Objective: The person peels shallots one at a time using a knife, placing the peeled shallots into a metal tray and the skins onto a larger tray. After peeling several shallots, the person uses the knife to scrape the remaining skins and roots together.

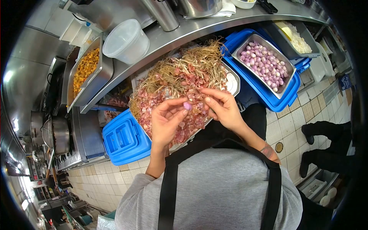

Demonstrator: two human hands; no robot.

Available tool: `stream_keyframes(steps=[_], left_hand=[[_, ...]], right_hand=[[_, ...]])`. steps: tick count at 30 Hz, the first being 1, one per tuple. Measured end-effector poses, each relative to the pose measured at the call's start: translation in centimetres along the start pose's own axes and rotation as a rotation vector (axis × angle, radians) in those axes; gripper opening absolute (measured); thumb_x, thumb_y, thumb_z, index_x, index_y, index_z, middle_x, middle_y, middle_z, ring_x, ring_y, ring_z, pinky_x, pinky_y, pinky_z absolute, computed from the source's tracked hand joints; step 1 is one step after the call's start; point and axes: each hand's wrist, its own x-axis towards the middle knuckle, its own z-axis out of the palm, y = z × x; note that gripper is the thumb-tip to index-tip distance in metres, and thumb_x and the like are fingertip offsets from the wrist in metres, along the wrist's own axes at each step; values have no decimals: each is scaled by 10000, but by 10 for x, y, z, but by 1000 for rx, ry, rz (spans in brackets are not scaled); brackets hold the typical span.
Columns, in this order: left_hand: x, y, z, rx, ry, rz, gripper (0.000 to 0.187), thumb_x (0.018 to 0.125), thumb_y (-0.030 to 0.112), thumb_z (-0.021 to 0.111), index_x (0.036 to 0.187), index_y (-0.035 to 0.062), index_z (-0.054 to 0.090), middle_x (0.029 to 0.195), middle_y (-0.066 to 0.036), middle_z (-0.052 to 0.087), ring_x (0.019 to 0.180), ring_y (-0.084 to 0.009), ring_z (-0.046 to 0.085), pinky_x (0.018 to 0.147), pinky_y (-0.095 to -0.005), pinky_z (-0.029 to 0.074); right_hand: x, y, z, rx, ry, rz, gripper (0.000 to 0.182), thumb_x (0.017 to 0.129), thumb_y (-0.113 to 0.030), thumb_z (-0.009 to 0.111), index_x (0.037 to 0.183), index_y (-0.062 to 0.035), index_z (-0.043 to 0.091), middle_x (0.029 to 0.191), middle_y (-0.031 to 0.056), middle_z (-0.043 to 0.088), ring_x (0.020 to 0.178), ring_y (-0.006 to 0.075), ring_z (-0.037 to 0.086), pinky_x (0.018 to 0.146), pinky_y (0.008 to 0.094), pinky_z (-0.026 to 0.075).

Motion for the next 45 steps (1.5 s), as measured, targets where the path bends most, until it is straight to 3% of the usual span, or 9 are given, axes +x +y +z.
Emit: stream_keyframes(steps=[10, 15, 21, 24, 32, 34, 39, 43, 45], left_hand=[[6, -6, 2, -107, 71, -1, 258, 821, -63, 549, 1078, -52, 539, 1014, -147, 607, 886, -168, 614, 768, -269, 509], [4, -12, 5, -73, 48, 4, 251, 811, -66, 555, 1061, -56, 553, 992, -130, 614, 894, -160, 611, 771, -265, 507], [4, -12, 6, -112, -51, -40, 255, 808, -79, 549, 1061, -50, 551, 993, -133, 613, 914, -169, 608, 787, -271, 507], [8, -18, 7, -217, -102, -67, 262, 813, -61, 558, 1074, -42, 539, 1006, -145, 609, 902, -176, 611, 776, -276, 511], [20, -33, 20, -410, -106, -118, 273, 818, 1, 587, 1084, 3, 531, 1055, -152, 591, 865, -164, 609, 743, -254, 508], [25, -43, 20, -429, -78, -84, 279, 803, -14, 603, 1073, 1, 538, 1016, -115, 603, 835, -146, 607, 731, -243, 504], [29, -44, 24, -460, -50, -47, 288, 774, -51, 628, 1050, -10, 557, 911, -77, 623, 806, -134, 611, 717, -243, 510], [26, -39, 31, -461, -52, -23, 280, 770, -47, 636, 1039, -10, 569, 900, -78, 628, 795, -134, 613, 717, -243, 513], [25, -39, 30, -443, -43, -16, 279, 766, -46, 641, 1034, -11, 573, 903, -82, 631, 796, -137, 615, 720, -244, 516]], right_hand=[[0, -29, -9, -278, -225, 41, 358, 899, -97, 494, 1254, -54, 491, 767, -17, 554, 680, 19, 475, 589, 187, 407], [-7, -32, 0, -294, -300, -4, 382, 883, -100, 527, 1260, -55, 485, 761, -5, 561, 604, 16, 456, 522, 172, 381], [-7, -22, -10, 55, -311, 195, 347, 909, -114, 504, 1253, -66, 489, 717, 10, 531, 496, 23, 402, 408, 162, 303], [-10, -23, -13, 279, -146, 310, 334, 920, -124, 485, 1249, -65, 485, 722, 15, 512, 468, 31, 383, 378, 165, 279], [-12, 15, -29, 98, 179, 44, 328, 922, -126, 479, 1238, -38, 490, 716, 4, 508, 456, 24, 371, 389, 165, 280], [-19, 2, -23, 51, 92, -15, 338, 914, -117, 490, 1244, -43, 491, 688, -14, 501, 455, 9, 352, 411, 156, 282], [-28, -18, -12, -220, -23, -137, 352, 863, -73, 533, 1210, -16, 522, 903, 42, 629, 670, 41, 534, 563, 182, 431], [-25, -14, -10, -294, -29, -285, 351, 867, -70, 533, 1216, -29, 525, 651, -26, 532, 511, -2, 408, 466, 167, 322], [-25, -17, -12, -305, -38, -283, 336, 863, -68, 538, 1196, -22, 540, 715, -3, 559, 559, 14, 442, 498, 173, 351]])
